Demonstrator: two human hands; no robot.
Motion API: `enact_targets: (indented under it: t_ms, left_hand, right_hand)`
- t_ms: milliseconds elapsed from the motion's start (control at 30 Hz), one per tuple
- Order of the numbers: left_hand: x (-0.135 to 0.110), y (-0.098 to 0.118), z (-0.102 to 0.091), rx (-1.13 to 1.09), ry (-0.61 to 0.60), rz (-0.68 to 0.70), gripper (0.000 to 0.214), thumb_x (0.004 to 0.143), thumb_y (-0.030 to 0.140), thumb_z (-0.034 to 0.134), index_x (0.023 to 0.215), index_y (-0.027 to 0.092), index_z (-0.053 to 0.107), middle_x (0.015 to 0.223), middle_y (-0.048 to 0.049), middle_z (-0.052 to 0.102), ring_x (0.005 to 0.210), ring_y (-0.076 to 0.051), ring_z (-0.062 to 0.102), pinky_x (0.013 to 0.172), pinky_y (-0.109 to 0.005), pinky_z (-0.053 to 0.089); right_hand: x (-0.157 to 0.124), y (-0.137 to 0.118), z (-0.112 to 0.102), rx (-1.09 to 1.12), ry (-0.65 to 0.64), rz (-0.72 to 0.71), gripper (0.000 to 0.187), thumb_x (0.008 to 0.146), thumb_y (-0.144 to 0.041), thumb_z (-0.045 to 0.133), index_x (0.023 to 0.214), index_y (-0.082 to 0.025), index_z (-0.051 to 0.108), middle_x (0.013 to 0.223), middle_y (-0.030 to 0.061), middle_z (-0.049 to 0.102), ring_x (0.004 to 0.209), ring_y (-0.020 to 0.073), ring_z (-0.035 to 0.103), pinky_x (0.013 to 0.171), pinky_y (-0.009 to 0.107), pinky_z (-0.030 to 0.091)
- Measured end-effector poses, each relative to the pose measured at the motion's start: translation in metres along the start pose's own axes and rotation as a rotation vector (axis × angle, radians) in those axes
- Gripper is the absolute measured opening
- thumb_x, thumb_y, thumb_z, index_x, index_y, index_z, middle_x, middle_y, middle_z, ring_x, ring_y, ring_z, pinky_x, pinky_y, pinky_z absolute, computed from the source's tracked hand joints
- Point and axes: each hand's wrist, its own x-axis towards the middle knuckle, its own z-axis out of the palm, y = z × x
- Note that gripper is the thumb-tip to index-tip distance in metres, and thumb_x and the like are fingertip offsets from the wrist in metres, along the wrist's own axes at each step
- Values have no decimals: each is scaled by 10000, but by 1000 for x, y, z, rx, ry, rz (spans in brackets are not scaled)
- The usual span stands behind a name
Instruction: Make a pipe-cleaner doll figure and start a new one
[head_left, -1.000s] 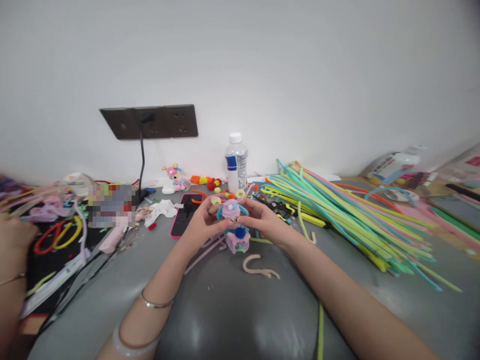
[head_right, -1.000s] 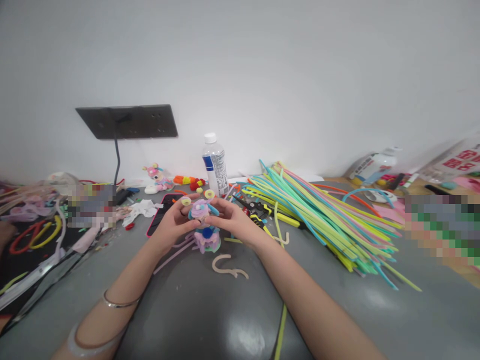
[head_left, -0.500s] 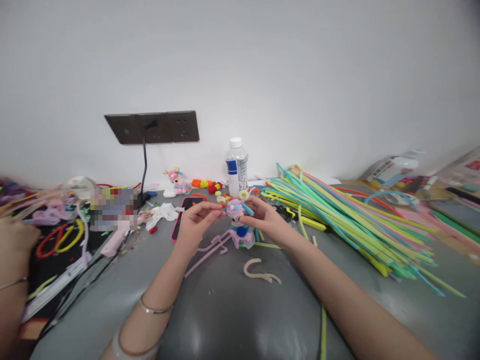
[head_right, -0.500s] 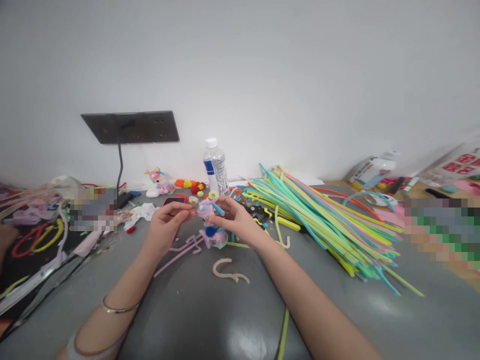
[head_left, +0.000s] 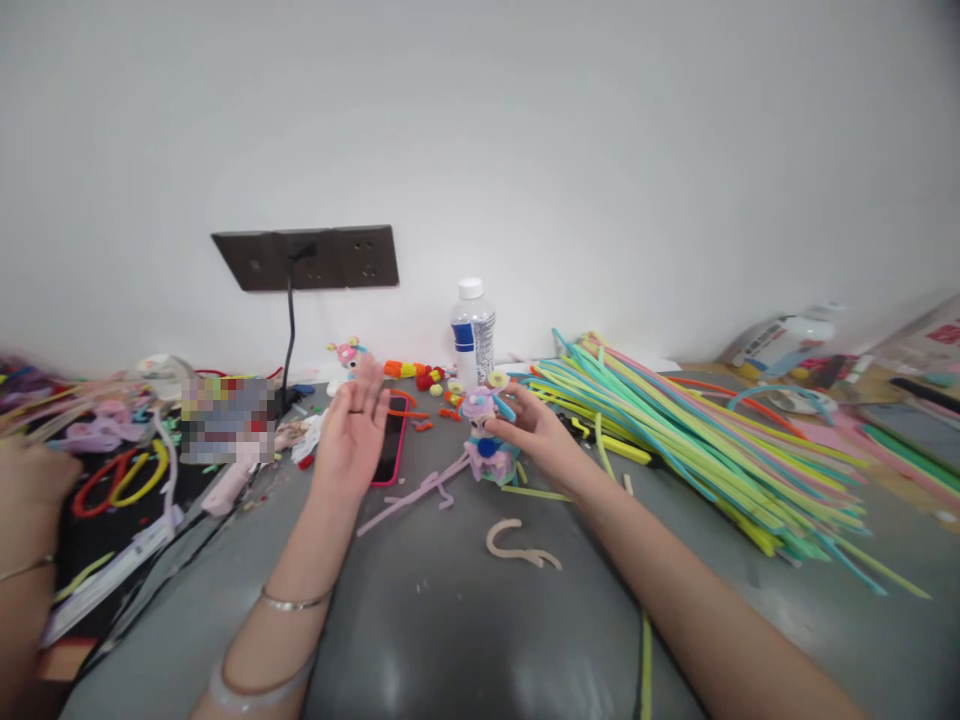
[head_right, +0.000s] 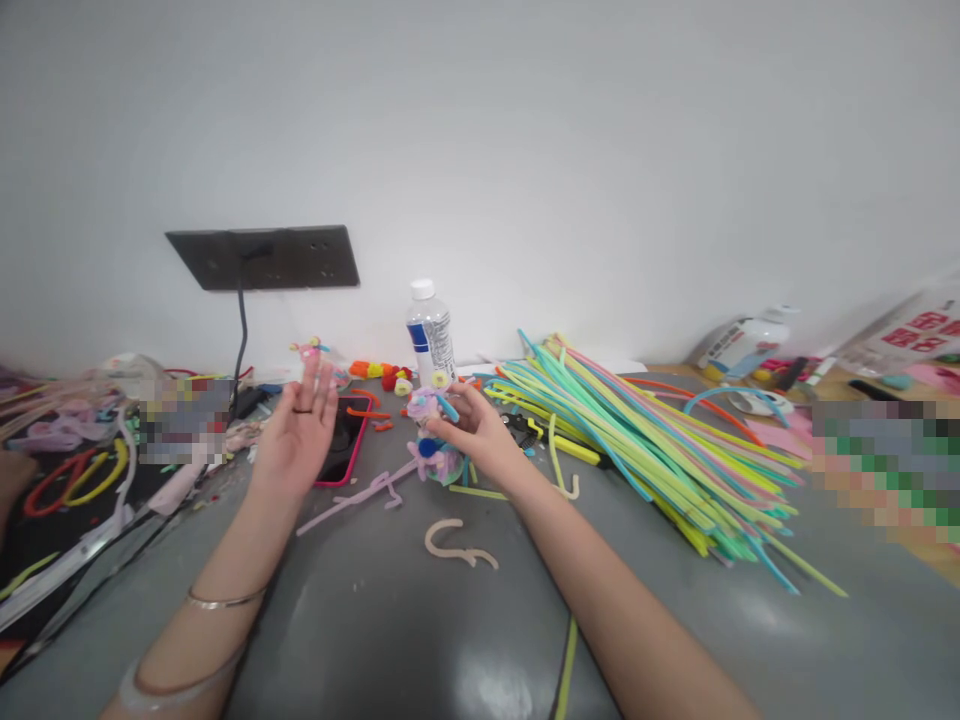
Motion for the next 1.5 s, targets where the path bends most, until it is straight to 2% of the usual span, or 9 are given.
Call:
enact_targets:
  t_ms: [133,233,300,433,533,700,767,1300,1500]
  left_hand:
    - [9,7,-13,0,114,60,189,861,341,645,697,248,622,1329,43,656,1294,-161,533,1042,-335,450]
    - [11,4,-21,2,132,24,415,865,487,595,573,209,495,1268,20,691,1264,-182,560,991,-332,478]
    - [12,-1,-22,6,179,-11,458,865,490,589,549,195,440,1254,-1,698,1240,-181,578,930,-293,496]
    - [10,-9,-14,48,244,-96,61,794,243,694,823,241,641,1353,-6,637,1200,-155,604,916,-265,483]
    - [2,-14,-5,196,106,-138,259,769,275,737,1022,272,684,1362,-47,629,1158,-177,628,951,-307,471]
    - [-17,-22,8,481,-359,-197,437,714,367,809,1107,198,723,1270,-127,682,1198,-265,603,990,-362,460]
    - [-22,-25,11,536,-461,-261,431,713,362,811,1099,189,731,1227,-127,704,1123,-275,644,952,-377,492]
    - [-30,-28,15,545,-467,-311,467,702,366,819,1124,188,729,1132,-93,742,995,-265,680,875,-355,527]
    - [-31,-28,17,483,-458,-339,461,673,331,840,1090,174,724,1080,-90,751,944,-249,686,847,-339,521]
  right_hand:
    - [0,-5,0,-9,77,30,452,697,-353,818,1035,-265,533,1127,27,665,977,197,664,825,318,535]
    - [0,-5,0,2,86,44,461,690,-366,820,1033,-259,531,1064,20,678,941,194,665,792,304,527]
    - [0,-4,1,28,76,50,456,688,-375,823,1023,-255,538,991,7,688,890,180,667,785,295,518]
    - [0,-1,2,80,53,63,476,677,-408,834,1034,-254,560,891,0,703,813,174,670,775,296,506]
    - [0,1,3,89,14,72,470,689,-426,824,1047,-256,571,906,9,719,846,185,679,780,296,499]
    - [0,4,4,103,-59,57,477,698,-416,822,1058,-256,553,958,13,732,848,176,687,771,290,497]
    - [-1,5,4,101,-88,58,471,708,-411,817,1060,-255,546,975,20,733,837,175,688,756,291,500]
    - [-7,5,13,90,-152,86,457,723,-348,815,1081,-261,543,1075,20,719,978,180,671,875,314,498]
    - [-7,8,13,104,-190,75,438,743,-339,804,1097,-263,558,1074,15,724,974,173,676,848,296,513]
